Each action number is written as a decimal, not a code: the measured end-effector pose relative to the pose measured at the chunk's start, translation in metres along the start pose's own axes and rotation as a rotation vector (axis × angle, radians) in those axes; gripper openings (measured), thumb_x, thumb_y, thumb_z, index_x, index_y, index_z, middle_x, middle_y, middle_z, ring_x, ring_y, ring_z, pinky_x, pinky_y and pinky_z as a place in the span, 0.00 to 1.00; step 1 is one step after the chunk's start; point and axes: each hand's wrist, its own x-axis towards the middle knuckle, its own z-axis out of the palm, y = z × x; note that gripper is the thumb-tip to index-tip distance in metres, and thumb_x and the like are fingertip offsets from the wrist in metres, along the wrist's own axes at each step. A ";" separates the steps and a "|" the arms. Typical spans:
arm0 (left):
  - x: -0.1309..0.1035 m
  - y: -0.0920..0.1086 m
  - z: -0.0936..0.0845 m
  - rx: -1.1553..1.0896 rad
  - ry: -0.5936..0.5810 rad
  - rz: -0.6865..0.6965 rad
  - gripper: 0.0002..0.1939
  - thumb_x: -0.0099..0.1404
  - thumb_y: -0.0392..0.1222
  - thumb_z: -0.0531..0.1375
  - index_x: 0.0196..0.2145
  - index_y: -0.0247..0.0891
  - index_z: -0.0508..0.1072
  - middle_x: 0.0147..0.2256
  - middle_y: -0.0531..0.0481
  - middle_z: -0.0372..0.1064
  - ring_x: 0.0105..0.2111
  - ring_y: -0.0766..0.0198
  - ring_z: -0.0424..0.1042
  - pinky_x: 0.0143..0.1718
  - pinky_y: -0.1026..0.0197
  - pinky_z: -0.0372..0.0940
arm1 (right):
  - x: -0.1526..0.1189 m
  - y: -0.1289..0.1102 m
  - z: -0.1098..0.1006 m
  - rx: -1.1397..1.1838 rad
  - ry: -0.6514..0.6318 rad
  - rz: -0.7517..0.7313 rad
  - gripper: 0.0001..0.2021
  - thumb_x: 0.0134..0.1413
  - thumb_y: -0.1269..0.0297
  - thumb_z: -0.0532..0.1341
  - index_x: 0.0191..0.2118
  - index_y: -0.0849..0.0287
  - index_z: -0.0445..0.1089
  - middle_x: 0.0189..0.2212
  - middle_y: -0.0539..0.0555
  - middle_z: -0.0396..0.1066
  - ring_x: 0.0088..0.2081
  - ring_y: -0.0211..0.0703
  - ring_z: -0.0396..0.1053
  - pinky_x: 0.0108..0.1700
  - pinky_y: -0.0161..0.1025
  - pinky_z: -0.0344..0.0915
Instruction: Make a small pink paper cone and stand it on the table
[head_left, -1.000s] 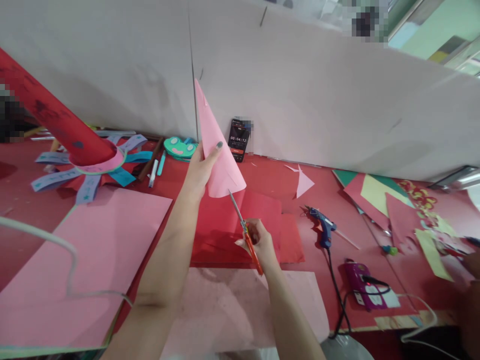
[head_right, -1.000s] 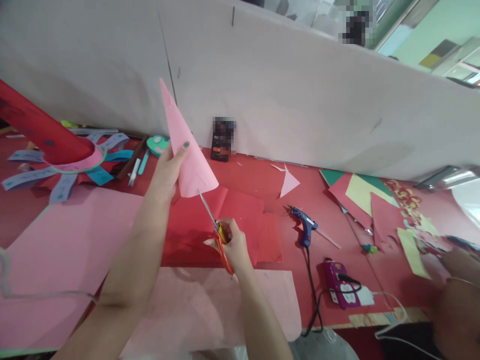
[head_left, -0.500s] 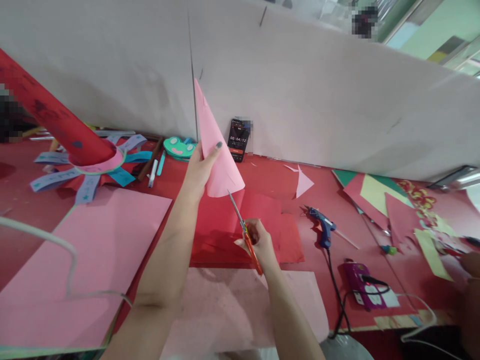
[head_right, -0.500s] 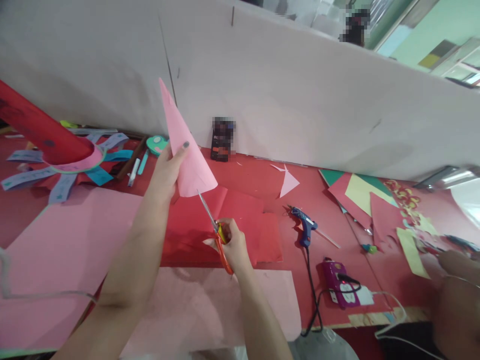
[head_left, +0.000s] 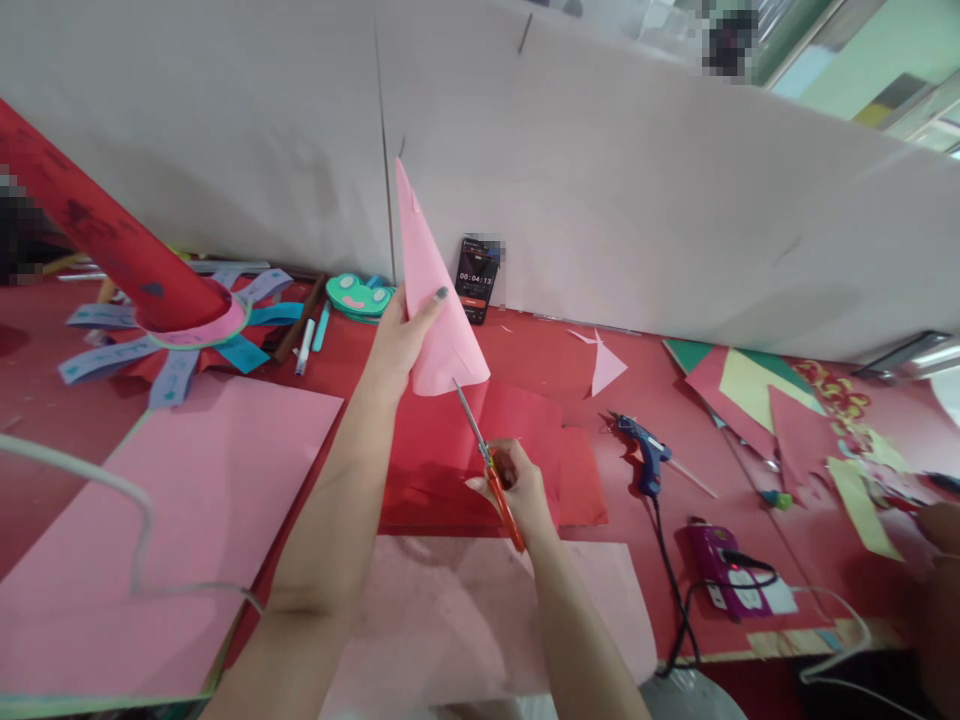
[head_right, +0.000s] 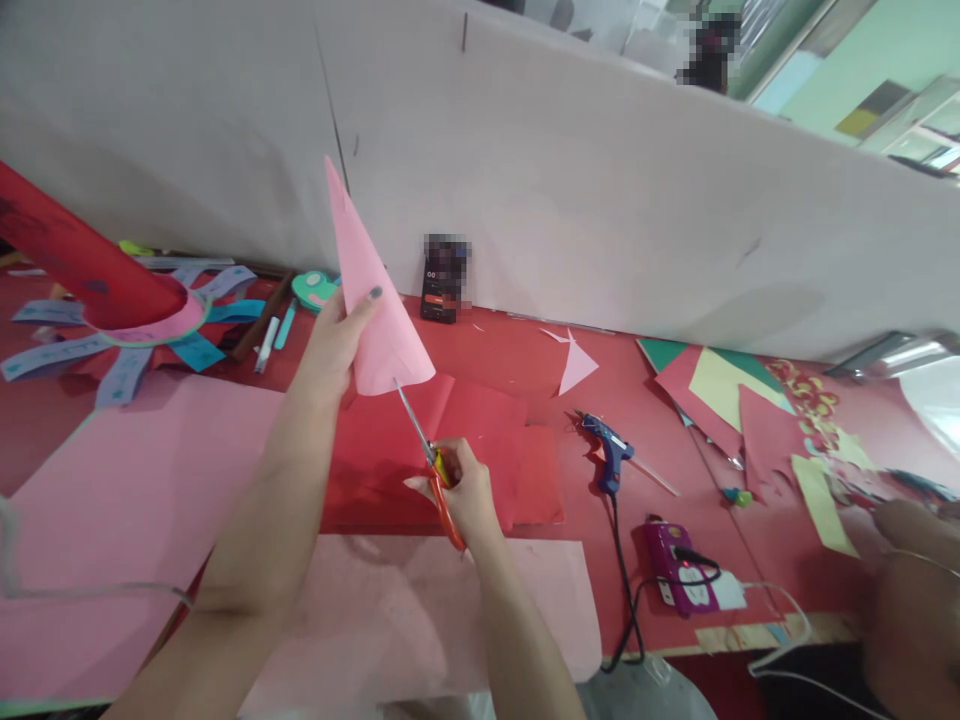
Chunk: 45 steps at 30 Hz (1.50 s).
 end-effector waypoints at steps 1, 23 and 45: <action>0.000 0.000 0.000 -0.002 0.002 0.002 0.20 0.52 0.54 0.64 0.39 0.40 0.70 0.38 0.45 0.72 0.41 0.54 0.72 0.42 0.55 0.66 | 0.000 0.000 0.000 -0.006 0.001 0.007 0.19 0.36 0.56 0.68 0.34 0.57 0.63 0.19 0.41 0.54 0.20 0.31 0.49 0.22 0.30 0.50; 0.011 0.002 -0.012 -0.258 0.091 -0.024 0.16 0.51 0.48 0.62 0.36 0.43 0.63 0.29 0.50 0.72 0.41 0.52 0.74 0.39 0.54 0.69 | -0.001 0.007 0.001 0.031 -0.065 -0.085 0.29 0.37 0.47 0.68 0.43 0.55 0.58 0.27 0.45 0.58 0.25 0.33 0.54 0.28 0.33 0.56; -0.003 0.013 -0.004 -0.163 0.008 -0.011 0.12 0.55 0.44 0.60 0.38 0.43 0.67 0.32 0.48 0.74 0.40 0.53 0.74 0.38 0.53 0.68 | 0.000 0.006 0.001 0.051 -0.050 -0.052 0.25 0.36 0.49 0.68 0.38 0.55 0.61 0.23 0.43 0.57 0.23 0.32 0.54 0.25 0.31 0.55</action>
